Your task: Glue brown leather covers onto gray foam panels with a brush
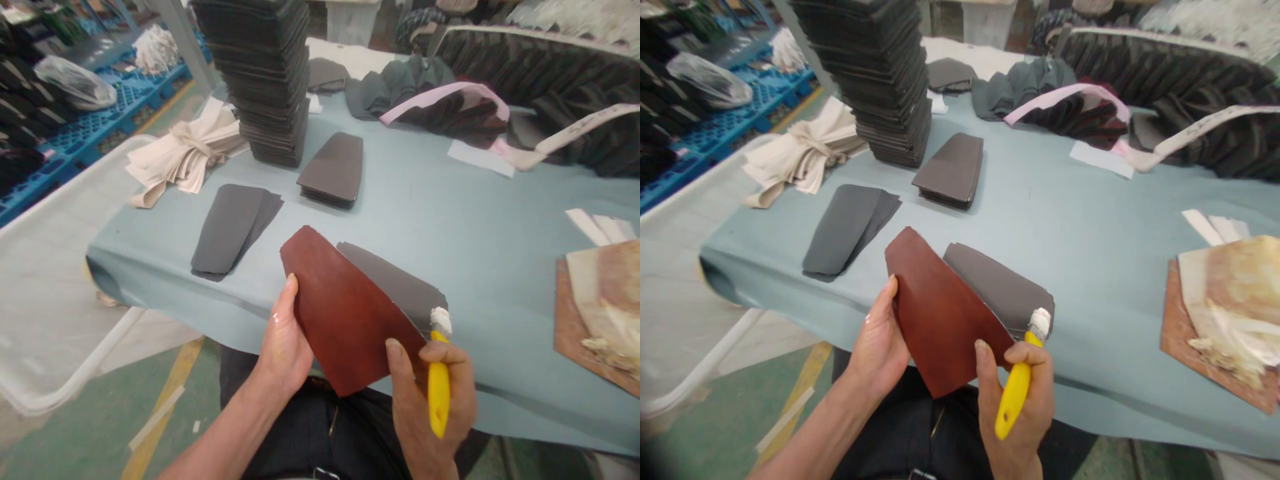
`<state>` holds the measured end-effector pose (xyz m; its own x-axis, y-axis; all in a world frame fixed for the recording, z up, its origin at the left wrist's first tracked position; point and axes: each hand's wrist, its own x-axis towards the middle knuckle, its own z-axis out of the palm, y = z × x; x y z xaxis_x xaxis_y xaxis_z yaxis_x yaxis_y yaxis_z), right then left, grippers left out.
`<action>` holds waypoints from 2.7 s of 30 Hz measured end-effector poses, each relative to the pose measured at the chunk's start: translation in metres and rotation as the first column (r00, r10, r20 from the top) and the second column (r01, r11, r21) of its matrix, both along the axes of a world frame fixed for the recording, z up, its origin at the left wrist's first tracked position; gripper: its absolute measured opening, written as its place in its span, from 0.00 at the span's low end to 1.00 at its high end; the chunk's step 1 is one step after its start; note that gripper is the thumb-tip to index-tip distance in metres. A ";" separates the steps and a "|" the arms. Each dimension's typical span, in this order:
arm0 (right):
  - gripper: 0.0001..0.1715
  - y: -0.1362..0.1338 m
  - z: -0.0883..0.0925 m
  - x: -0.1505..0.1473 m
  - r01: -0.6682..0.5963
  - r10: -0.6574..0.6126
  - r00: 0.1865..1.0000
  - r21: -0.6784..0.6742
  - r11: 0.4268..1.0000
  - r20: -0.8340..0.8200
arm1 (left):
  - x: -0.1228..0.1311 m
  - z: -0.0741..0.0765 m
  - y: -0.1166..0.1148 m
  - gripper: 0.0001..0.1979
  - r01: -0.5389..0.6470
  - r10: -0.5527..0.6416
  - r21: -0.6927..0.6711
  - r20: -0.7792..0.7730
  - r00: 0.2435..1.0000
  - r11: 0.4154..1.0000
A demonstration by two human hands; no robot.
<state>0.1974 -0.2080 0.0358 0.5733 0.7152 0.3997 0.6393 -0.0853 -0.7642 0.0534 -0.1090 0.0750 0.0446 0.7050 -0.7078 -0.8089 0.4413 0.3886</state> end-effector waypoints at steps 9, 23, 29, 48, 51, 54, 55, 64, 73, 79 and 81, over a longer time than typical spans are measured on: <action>0.23 0.009 -0.010 -0.009 0.029 0.029 0.958 0.195 0.980 -0.285 | -0.016 -0.010 -0.009 0.15 -0.041 0.041 -0.007 -0.020 0.999 0.999; 0.23 0.012 0.011 -0.011 -0.036 0.002 0.973 0.141 0.989 0.231 | -0.001 0.005 -0.002 0.15 -0.066 0.065 -0.050 -0.014 0.998 0.997; 0.24 0.008 0.011 0.012 0.103 -0.118 0.957 0.068 0.992 0.264 | 0.031 -0.007 -0.003 0.20 0.189 -0.183 0.241 -0.044 0.982 0.952; 0.25 0.020 -0.021 0.045 0.289 -0.253 0.954 -0.277 0.916 0.160 | 0.057 -0.010 0.030 0.28 0.929 0.252 0.307 -0.934 0.253 0.205; 0.26 0.020 -0.019 0.044 0.279 -0.250 0.959 -0.305 0.911 0.131 | 0.079 -0.033 0.047 0.33 0.974 0.269 0.163 -0.956 0.117 0.159; 0.27 0.019 -0.018 0.042 0.266 -0.247 0.964 -0.318 0.910 0.097 | 0.081 -0.047 0.055 0.36 0.979 0.347 -0.079 -0.927 -0.141 0.186; 0.28 0.018 -0.018 0.042 0.262 -0.246 0.965 -0.319 0.911 0.090 | 0.080 -0.047 0.056 0.36 0.968 0.392 -0.176 -0.889 -0.235 0.179; 0.25 0.019 -0.009 0.042 0.262 -0.254 0.965 -0.333 0.906 0.067 | 0.047 -0.032 0.093 0.37 0.832 0.399 -0.527 -0.734 -0.549 0.174; 0.26 0.018 -0.008 0.041 0.256 -0.231 0.966 -0.327 0.910 0.115 | 0.022 -0.039 0.114 0.33 0.833 0.198 -0.510 -0.813 -0.548 0.214; 0.29 0.021 -0.013 0.043 0.269 -0.250 0.963 -0.341 0.901 0.099 | 0.022 -0.044 0.118 0.34 0.906 0.099 -0.361 -0.916 -0.389 0.220; 0.28 0.022 -0.013 0.045 0.275 -0.262 0.961 -0.355 0.893 0.084 | 0.016 -0.042 0.122 0.35 0.922 0.068 -0.313 -0.940 -0.336 0.227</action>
